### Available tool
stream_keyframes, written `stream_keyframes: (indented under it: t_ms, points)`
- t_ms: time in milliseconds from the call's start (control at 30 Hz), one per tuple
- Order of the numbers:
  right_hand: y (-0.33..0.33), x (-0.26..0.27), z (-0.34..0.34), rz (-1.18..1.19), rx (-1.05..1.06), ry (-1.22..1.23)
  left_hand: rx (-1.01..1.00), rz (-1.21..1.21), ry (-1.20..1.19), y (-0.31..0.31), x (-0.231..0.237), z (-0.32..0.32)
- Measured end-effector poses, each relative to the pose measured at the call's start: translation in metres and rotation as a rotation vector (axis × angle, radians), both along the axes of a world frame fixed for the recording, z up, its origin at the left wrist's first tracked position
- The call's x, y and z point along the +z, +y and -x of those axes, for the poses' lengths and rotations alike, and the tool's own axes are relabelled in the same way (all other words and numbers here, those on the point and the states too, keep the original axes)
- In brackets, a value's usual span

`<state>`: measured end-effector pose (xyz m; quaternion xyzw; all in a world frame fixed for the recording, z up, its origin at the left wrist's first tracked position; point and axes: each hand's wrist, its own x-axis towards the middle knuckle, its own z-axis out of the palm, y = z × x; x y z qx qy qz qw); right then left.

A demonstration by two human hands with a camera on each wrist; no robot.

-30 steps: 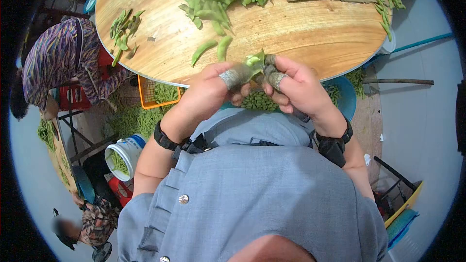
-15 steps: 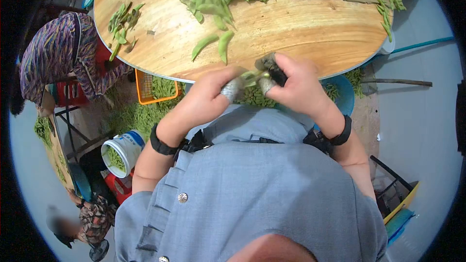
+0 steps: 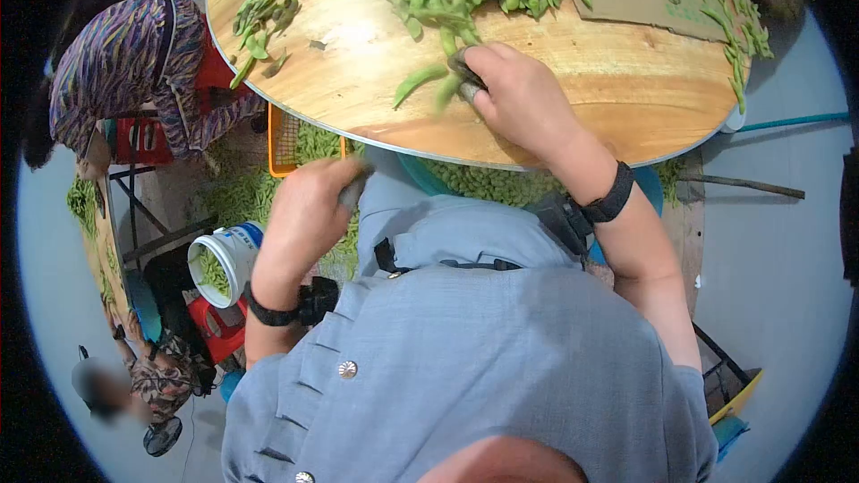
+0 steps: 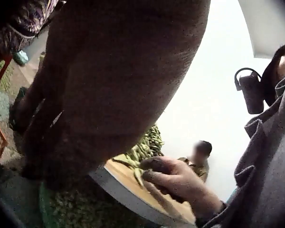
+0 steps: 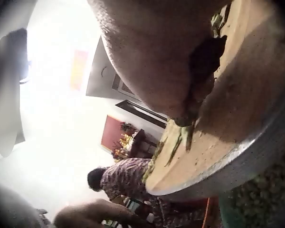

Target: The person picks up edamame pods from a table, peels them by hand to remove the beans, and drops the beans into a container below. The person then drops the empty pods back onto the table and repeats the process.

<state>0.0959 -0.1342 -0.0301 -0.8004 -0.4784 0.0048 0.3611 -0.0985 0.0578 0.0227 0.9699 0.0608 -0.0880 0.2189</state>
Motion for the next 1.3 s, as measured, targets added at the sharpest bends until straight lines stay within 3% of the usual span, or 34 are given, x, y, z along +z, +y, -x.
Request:
stream_keyframes:
  t_ms: [33, 100, 133, 200, 233, 300, 333, 367, 400, 433, 500, 600, 700, 833, 933, 1033, 1100, 1133, 1200, 1300]
  points:
    - [0.000, 0.000, -0.002, 0.073, 0.013, 0.005, 0.005, 0.000, -0.005, -0.007, -0.002, -0.011]
    - [-0.006, 0.006, 0.003, 0.062, 0.035, 0.041, 0.227, 0.419, -0.287, -0.026, -0.006, -0.037]
    - [-0.012, 0.011, 0.006, 0.048, 0.050, 0.082, 0.231, 0.426, -0.291, -0.028, -0.017, -0.049]
    - [-0.026, 0.024, 0.013, 0.036, 0.071, 0.090, 0.082, 0.245, -0.583, -0.032, -0.042, -0.069]
    - [-0.032, 0.028, 0.014, 0.015, 0.089, 0.103, 0.080, 0.255, -0.585, -0.037, -0.037, -0.071]
    - [-0.041, 0.026, 0.018, -0.053, 0.084, 0.042, 0.313, 1.230, 0.214, -0.045, -0.017, -0.077]
    - [-0.043, 0.026, 0.021, -0.141, -0.008, 0.177, 0.363, 1.432, 0.351, -0.043, -0.017, -0.080]
    - [-0.045, 0.025, 0.022, -0.234, -0.100, 0.311, 0.354, 1.429, 0.357, -0.045, -0.017, -0.082]
    - [-0.047, 0.011, 0.024, -0.320, -0.176, 0.532, 0.317, 1.451, 0.270, -0.047, -0.019, -0.083]
    - [-0.052, 0.014, 0.023, -0.324, -0.178, 0.530, 0.284, 1.471, 0.182, -0.049, -0.021, -0.082]
    - [-0.063, 0.027, 0.025, -0.161, -0.156, 1.402, 0.286, 1.419, 0.098, -0.055, -0.026, -0.082]
    - [-0.064, 0.026, 0.036, -0.200, -0.049, 1.359, 0.308, 1.276, 0.005, -0.061, -0.029, -0.080]
    - [-0.061, 0.030, 0.037, -0.291, 0.000, 1.299, 0.175, 1.209, -0.032, -0.064, -0.029, -0.080]
    - [-0.062, 0.037, 0.037, -0.185, 0.011, 1.331, 0.119, 1.263, 0.147, -0.063, -0.019, -0.079]
    - [-0.065, 0.035, 0.033, -0.175, 0.037, 1.412, 0.256, 1.243, 0.335, -0.060, -0.017, -0.080]
    - [-0.065, 0.037, 0.031, -0.183, 0.064, 1.509, 0.220, 1.258, 0.162, -0.064, -0.022, -0.076]
    - [-0.063, 0.041, 0.031, -0.191, 0.057, 1.553, -0.054, 0.689, -0.246, -0.064, -0.022, -0.074]
    - [-0.061, 0.042, 0.032, -0.190, 0.032, 1.558, -0.054, 0.689, -0.245, -0.064, -0.023, -0.073]
    - [-0.059, 0.037, 0.035, -0.193, 0.003, 1.567, -0.201, 0.309, -0.414, -0.064, -0.025, -0.073]
    - [-0.060, 0.026, 0.039, -0.252, 0.002, 1.574, -0.209, 0.462, -0.393, -0.059, -0.034, -0.073]
